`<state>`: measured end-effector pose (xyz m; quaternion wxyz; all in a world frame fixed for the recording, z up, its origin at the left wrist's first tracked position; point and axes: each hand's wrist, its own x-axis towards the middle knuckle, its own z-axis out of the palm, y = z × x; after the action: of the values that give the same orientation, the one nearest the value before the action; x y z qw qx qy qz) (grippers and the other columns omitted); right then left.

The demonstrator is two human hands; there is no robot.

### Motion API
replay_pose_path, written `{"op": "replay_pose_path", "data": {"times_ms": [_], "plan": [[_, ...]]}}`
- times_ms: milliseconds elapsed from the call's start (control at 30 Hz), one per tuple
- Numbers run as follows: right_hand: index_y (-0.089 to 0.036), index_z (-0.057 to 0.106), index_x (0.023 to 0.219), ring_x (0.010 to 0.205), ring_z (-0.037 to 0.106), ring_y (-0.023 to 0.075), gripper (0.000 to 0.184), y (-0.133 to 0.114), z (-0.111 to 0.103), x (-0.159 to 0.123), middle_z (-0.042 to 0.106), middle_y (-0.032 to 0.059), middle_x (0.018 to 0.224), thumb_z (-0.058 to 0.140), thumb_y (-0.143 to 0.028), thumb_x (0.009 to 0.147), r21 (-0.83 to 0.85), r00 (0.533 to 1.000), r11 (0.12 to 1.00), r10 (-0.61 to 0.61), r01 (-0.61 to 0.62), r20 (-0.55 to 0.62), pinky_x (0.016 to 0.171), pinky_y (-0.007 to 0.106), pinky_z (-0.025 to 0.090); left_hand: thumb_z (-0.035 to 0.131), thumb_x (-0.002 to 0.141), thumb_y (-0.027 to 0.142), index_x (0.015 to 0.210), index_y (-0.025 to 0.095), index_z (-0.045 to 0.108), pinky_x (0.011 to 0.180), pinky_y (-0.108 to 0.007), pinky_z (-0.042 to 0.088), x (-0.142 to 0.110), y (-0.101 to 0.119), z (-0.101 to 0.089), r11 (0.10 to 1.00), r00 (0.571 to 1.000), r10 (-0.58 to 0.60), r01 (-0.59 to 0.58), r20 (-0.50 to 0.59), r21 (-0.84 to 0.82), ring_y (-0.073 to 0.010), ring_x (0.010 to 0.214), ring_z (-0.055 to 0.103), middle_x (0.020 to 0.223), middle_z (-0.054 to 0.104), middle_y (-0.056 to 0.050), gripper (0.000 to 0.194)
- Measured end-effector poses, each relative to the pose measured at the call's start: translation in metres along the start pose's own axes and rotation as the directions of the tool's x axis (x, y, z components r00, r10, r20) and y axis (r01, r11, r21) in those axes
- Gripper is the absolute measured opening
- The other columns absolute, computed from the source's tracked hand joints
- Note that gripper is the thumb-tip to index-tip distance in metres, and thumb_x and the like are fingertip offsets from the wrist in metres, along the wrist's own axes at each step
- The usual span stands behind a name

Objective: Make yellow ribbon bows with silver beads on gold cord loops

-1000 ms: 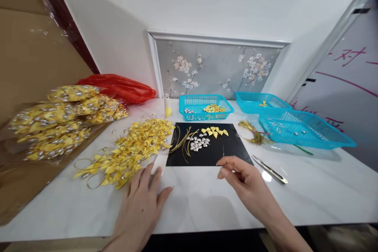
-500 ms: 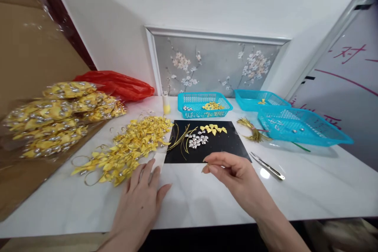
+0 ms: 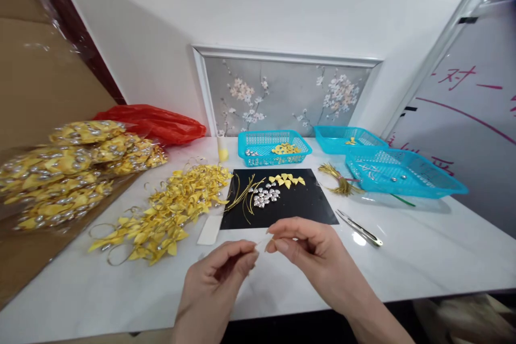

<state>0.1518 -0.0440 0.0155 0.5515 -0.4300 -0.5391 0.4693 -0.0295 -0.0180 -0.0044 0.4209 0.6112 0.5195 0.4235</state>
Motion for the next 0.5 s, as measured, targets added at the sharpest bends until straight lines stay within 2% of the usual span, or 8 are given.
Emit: {"op": "replay_pose_path", "data": {"times_ms": [100,233,300,367,433,500], "plan": [[-0.023,0.073,0.096,0.082,0.074,0.0151,0.012,0.0001,-0.0019,-0.0014,0.078,0.0027,0.086,0.066,-0.026,0.088,-0.010,1.000,1.000,-0.013,0.012,-0.009,0.068,0.021,0.055,0.073,0.073,0.039,0.067,0.024,0.075,0.053,-0.023,0.050,0.0027,0.0000,0.0031,1.000,1.000,0.007,-0.007,-0.007,0.019,-0.0169,0.055,0.059,0.055,0.065,0.001,0.017],[-0.022,0.073,0.096,0.081,0.075,0.0155,0.012,-0.0014,-0.0043,-0.0034,0.078,0.0028,0.084,0.065,-0.025,0.088,-0.007,0.999,0.999,-0.042,0.042,-0.023,0.072,0.022,0.058,0.070,0.078,0.038,0.065,0.023,0.068,0.049,-0.022,0.042,0.0028,-0.0024,0.0044,1.000,0.999,0.015,-0.016,0.028,0.019,-0.0144,0.052,0.050,0.052,0.054,0.004,0.020],[-0.022,0.073,0.095,0.081,0.075,0.0151,0.011,-0.0025,-0.0045,-0.0039,0.078,0.0025,0.085,0.066,-0.025,0.087,0.005,0.999,0.999,-0.038,0.039,-0.026,0.071,0.021,0.057,0.066,0.082,0.041,0.068,0.023,0.066,0.052,-0.023,0.045,0.0018,-0.0026,0.0053,1.000,0.998,0.018,-0.018,0.068,-0.001,-0.0151,0.054,0.052,0.056,0.056,0.003,0.023],[-0.022,0.073,0.096,0.082,0.075,0.0147,0.012,-0.0034,-0.0042,-0.0040,0.078,0.0021,0.085,0.066,-0.025,0.086,0.024,0.999,0.999,-0.029,0.030,-0.022,0.070,0.020,0.057,0.060,0.087,0.048,0.081,0.022,0.070,0.056,-0.026,0.049,0.0005,-0.0021,0.0065,0.998,0.995,0.004,0.002,0.098,-0.056,-0.0173,0.061,0.057,0.067,0.064,0.000,0.028],[-0.022,0.073,0.096,0.080,0.074,0.0140,0.012,-0.0038,-0.0037,-0.0037,0.078,0.0016,0.084,0.066,-0.025,0.086,0.030,0.999,0.999,-0.029,0.030,-0.017,0.069,0.019,0.057,0.058,0.088,0.053,0.093,0.020,0.072,0.057,-0.027,0.051,-0.0015,-0.0011,0.0080,0.983,0.990,-0.060,0.082,0.131,-0.163,-0.0189,0.068,0.059,0.081,0.069,-0.005,0.036],[-0.023,0.073,0.097,0.077,0.074,0.0130,0.013,-0.0035,-0.0031,-0.0033,0.078,0.0008,0.083,0.065,-0.025,0.086,0.013,0.999,0.999,-0.034,0.035,-0.019,0.066,0.019,0.056,0.061,0.086,0.055,0.095,0.017,0.074,0.057,-0.026,0.049,-0.0039,-0.0004,0.0094,0.935,0.975,-0.151,0.194,0.164,-0.296,-0.0176,0.068,0.058,0.087,0.071,-0.008,0.041]]}}
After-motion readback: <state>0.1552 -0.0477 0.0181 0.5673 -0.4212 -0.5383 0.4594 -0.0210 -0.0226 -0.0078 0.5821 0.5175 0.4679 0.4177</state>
